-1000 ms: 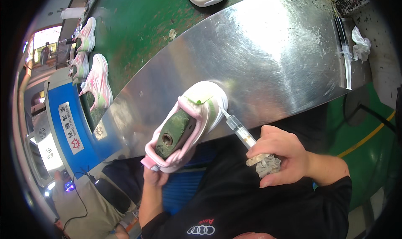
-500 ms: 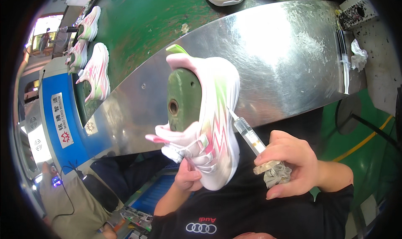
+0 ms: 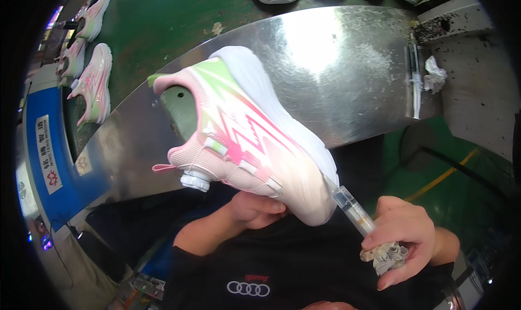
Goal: The person picks up shoes one at a time from a conveyor belt, applies adhesive along the shoe seams using a syringe, and places each shoe back onto the conveyor belt.
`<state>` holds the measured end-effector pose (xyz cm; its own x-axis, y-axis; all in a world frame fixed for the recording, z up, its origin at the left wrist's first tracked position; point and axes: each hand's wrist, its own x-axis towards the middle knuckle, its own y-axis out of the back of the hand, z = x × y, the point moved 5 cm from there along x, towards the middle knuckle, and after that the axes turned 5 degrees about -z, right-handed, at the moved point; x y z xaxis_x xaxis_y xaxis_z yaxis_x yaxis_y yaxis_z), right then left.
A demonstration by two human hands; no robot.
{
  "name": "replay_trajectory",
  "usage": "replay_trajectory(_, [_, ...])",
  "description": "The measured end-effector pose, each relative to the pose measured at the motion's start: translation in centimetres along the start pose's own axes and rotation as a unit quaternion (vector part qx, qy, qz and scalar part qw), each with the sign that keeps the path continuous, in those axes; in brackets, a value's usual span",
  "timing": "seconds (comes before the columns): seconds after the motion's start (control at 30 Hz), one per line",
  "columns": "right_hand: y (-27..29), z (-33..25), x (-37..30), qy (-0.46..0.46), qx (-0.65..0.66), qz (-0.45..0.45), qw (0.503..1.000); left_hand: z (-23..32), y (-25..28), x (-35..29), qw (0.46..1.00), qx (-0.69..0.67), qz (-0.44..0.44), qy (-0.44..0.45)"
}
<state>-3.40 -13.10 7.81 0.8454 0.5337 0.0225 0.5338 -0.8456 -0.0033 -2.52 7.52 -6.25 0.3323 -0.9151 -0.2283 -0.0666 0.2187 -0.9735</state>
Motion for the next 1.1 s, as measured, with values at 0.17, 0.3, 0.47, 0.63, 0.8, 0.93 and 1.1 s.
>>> replay_trajectory(0.17, [0.5,-1.8,-2.6,-0.017,-0.060,0.039,0.997,0.9,-2.5,4.1,0.999,0.029,-0.042,0.001])
replay_trajectory(0.3, [1.0,-2.7,-3.5,0.006,-0.078,0.057,0.995,0.7,-2.1,5.4,0.994,0.080,-0.070,0.003])
replay_trajectory(0.47, [1.1,-3.3,-4.4,0.016,-0.109,0.091,0.990,0.8,-2.5,7.1,0.989,0.072,-0.127,0.002])
replay_trajectory(0.63, [0.8,-3.2,-4.2,0.029,-0.171,0.093,0.980,0.9,-3.1,8.1,0.988,0.075,-0.132,0.002])
replay_trajectory(0.8, [0.0,-3.2,-3.8,0.032,-0.263,0.103,0.959,1.1,-4.0,8.9,0.985,0.107,-0.135,0.008])
replay_trajectory(0.93, [-0.8,-2.8,-3.2,0.030,-0.376,0.091,0.921,1.3,-4.7,9.2,0.987,0.090,-0.130,-0.027])
replay_trajectory(1.1, [-1.8,-1.6,-2.9,0.066,-0.477,0.104,0.870,1.4,-5.8,9.2,0.986,0.085,-0.131,-0.052])
